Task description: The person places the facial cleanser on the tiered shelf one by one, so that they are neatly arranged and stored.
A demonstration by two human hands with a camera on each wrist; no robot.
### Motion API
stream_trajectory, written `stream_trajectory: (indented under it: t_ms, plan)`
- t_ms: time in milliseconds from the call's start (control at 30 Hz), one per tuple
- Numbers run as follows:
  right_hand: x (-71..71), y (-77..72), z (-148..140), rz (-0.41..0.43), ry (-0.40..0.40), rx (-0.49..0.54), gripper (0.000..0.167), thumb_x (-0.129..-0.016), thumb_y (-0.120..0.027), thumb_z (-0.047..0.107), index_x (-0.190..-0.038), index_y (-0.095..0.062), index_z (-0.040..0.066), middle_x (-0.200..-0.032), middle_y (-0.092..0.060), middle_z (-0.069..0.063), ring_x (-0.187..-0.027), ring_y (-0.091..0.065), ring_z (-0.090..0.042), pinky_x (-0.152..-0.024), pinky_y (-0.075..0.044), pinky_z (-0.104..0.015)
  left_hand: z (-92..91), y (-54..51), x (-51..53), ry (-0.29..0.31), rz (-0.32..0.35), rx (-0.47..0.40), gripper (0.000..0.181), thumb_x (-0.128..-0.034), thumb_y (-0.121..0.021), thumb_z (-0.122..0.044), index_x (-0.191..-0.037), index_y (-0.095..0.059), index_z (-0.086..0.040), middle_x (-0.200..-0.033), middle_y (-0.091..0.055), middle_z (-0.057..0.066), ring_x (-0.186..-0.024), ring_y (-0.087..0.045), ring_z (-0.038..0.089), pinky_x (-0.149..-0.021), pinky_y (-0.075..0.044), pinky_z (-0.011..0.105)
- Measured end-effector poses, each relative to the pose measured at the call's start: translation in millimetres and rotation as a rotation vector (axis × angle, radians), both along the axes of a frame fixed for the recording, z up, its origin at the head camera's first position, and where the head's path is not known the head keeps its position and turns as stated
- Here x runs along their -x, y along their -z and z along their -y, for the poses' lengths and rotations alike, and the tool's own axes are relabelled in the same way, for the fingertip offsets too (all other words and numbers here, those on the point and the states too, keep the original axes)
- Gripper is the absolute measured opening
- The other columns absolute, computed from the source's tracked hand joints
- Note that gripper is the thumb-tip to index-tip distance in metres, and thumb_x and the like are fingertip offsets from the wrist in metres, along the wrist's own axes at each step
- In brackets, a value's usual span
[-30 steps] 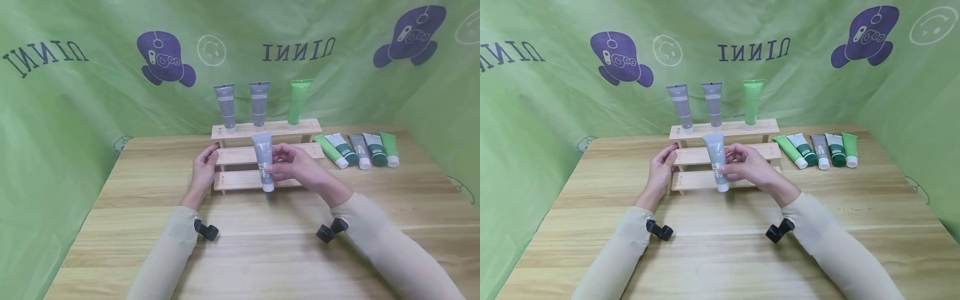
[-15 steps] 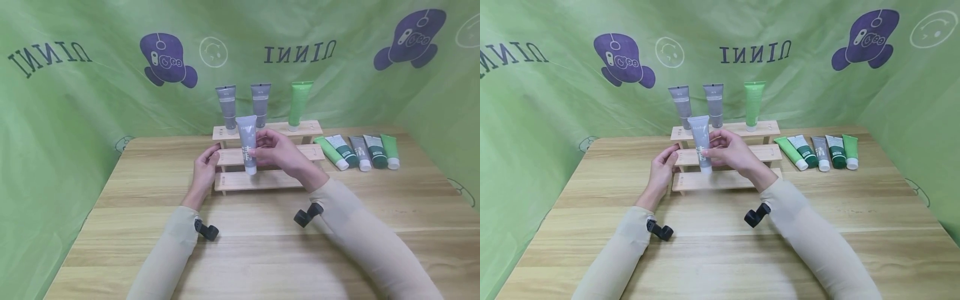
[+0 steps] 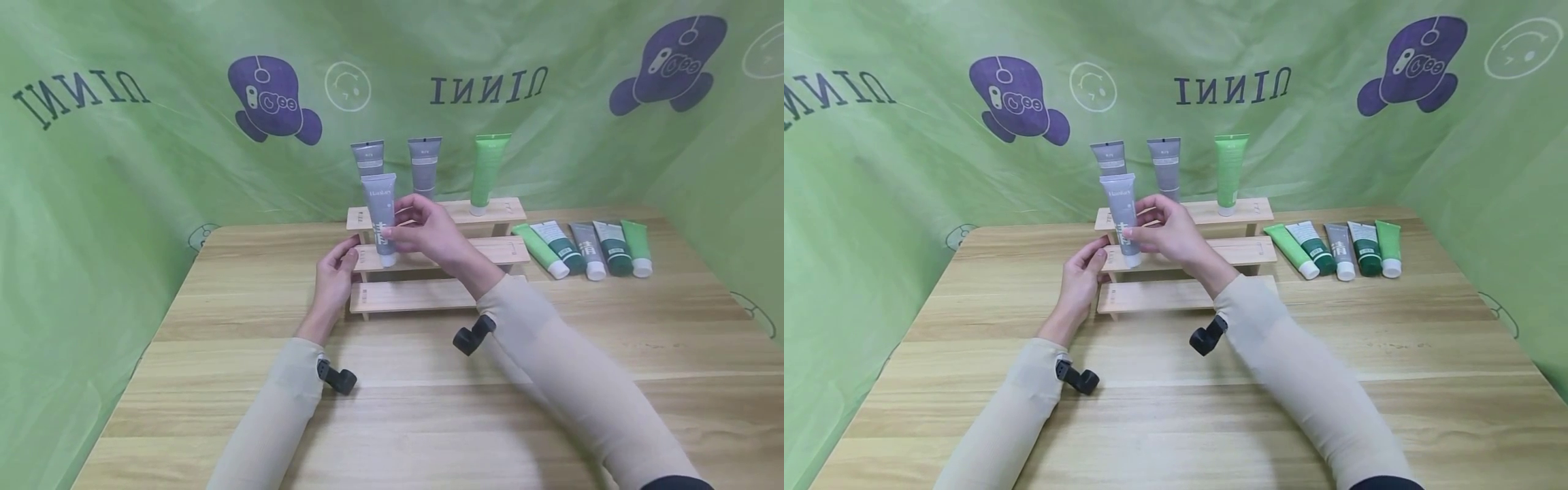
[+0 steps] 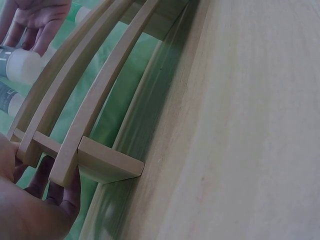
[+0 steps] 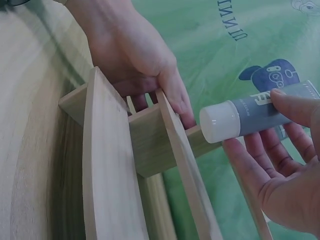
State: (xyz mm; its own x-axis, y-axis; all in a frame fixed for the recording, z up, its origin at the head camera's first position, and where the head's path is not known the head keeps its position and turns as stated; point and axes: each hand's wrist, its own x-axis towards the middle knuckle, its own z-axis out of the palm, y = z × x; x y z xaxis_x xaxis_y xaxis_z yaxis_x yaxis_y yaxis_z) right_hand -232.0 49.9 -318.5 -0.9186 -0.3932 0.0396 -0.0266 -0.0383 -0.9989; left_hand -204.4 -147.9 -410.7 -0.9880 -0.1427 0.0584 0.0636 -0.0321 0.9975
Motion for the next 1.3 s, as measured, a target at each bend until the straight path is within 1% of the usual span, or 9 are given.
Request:
stream_trajectory:
  t_ms: [167,367,467,633,833,867,1067,1167,1300]
  plan:
    - [-0.3,3.0,9,-0.034,0.031,0.032,0.041,-0.088,-0.073,-0.006,-0.125,-0.055,-0.002,-0.112,-0.063,-0.019,-0.098,-0.066,-0.028,-0.083,-0.061,-0.040,0.7,0.6,0.1,-0.001,-0.008,-0.003,0.035,-0.1059,-0.050,-0.011,-0.140,-0.056,-0.004,-0.132,-0.060,0.014,-0.103,-0.061,0.018,-0.095,-0.055,0.039]
    - [-3.4,8.9,17,-0.097,0.060,0.053,0.041,-0.086,-0.075,-0.006,-0.122,-0.057,-0.002,-0.112,-0.065,-0.019,-0.100,-0.067,-0.030,-0.087,-0.059,-0.038,1.9,1.4,0.3,-0.006,-0.023,0.016,0.035,-0.1058,-0.051,-0.012,-0.139,-0.057,-0.004,-0.134,-0.059,0.013,-0.105,-0.060,0.018,-0.091,-0.054,0.027]
    - [-5.2,11.6,19,-0.133,0.079,0.036,0.040,-0.085,-0.076,-0.005,-0.121,-0.058,-0.001,-0.113,-0.066,-0.017,-0.102,-0.066,-0.029,-0.091,-0.057,-0.036,2.3,1.7,0.7,-0.003,-0.019,0.015,0.035,-0.1058,-0.051,-0.012,-0.139,-0.057,-0.005,-0.135,-0.059,0.012,-0.105,-0.059,0.018,-0.090,-0.055,0.027]
    - [-6.4,14.0,21,-0.181,0.097,0.019,0.039,-0.085,-0.076,-0.006,-0.120,-0.058,-0.003,-0.113,-0.065,-0.018,-0.105,-0.064,-0.030,-0.096,-0.053,-0.035,2.4,1.1,0.7,0.004,-0.003,0.009,0.035,-0.1061,-0.050,-0.013,-0.140,-0.057,-0.005,-0.135,-0.058,0.011,-0.106,-0.058,0.020,-0.090,-0.056,0.030]
    - [-5.0,17.8,23,-0.211,0.113,-0.017,0.038,-0.085,-0.076,-0.005,-0.119,-0.059,-0.002,-0.114,-0.065,-0.017,-0.106,-0.064,-0.028,-0.097,-0.052,-0.033,2.1,-0.2,0.6,-0.006,-0.007,0.034,0.035,-0.1058,-0.051,-0.013,-0.139,-0.057,-0.005,-0.136,-0.058,0.010,-0.111,-0.057,0.020,-0.100,-0.050,0.033]
    - [-4.8,18.6,23,-0.214,0.114,-0.018,0.038,-0.085,-0.076,-0.006,-0.119,-0.059,-0.002,-0.113,-0.065,-0.017,-0.106,-0.064,-0.028,-0.097,-0.052,-0.034,2.0,-0.5,0.7,-0.005,-0.009,0.037,0.035,-0.1059,-0.051,-0.013,-0.139,-0.057,-0.005,-0.136,-0.058,0.010,-0.111,-0.057,0.019,-0.100,-0.049,0.032]
    - [-5.8,22.5,24,-0.227,0.122,-0.037,0.039,-0.085,-0.076,-0.006,-0.119,-0.060,-0.001,-0.114,-0.065,-0.016,-0.107,-0.063,-0.028,-0.100,-0.051,-0.037,0.8,-0.7,-0.1,0.011,0.012,-0.010,0.035,-0.1059,-0.050,-0.013,-0.140,-0.057,-0.005,-0.132,-0.059,0.013,-0.109,-0.060,0.025,-0.091,-0.056,0.032]
    - [-6.2,24.0,23,-0.227,0.125,-0.045,0.039,-0.085,-0.076,-0.005,-0.120,-0.060,-0.001,-0.115,-0.065,-0.015,-0.107,-0.063,-0.028,-0.100,-0.051,-0.036,0.7,-1.2,-0.5,0.013,0.019,-0.010,0.035,-0.1059,-0.051,-0.013,-0.139,-0.057,-0.006,-0.132,-0.059,0.012,-0.111,-0.059,0.027,-0.092,-0.056,0.033]
    - [-5.6,25.3,22,-0.226,0.124,-0.040,0.040,-0.085,-0.076,-0.005,-0.121,-0.060,-0.001,-0.116,-0.065,-0.015,-0.108,-0.063,-0.027,-0.099,-0.051,-0.035,1.8,-1.5,-0.1,0.012,0.009,0.007,0.035,-0.1058,-0.051,-0.014,-0.139,-0.058,-0.006,-0.133,-0.059,0.011,-0.113,-0.059,0.026,-0.097,-0.053,0.035]
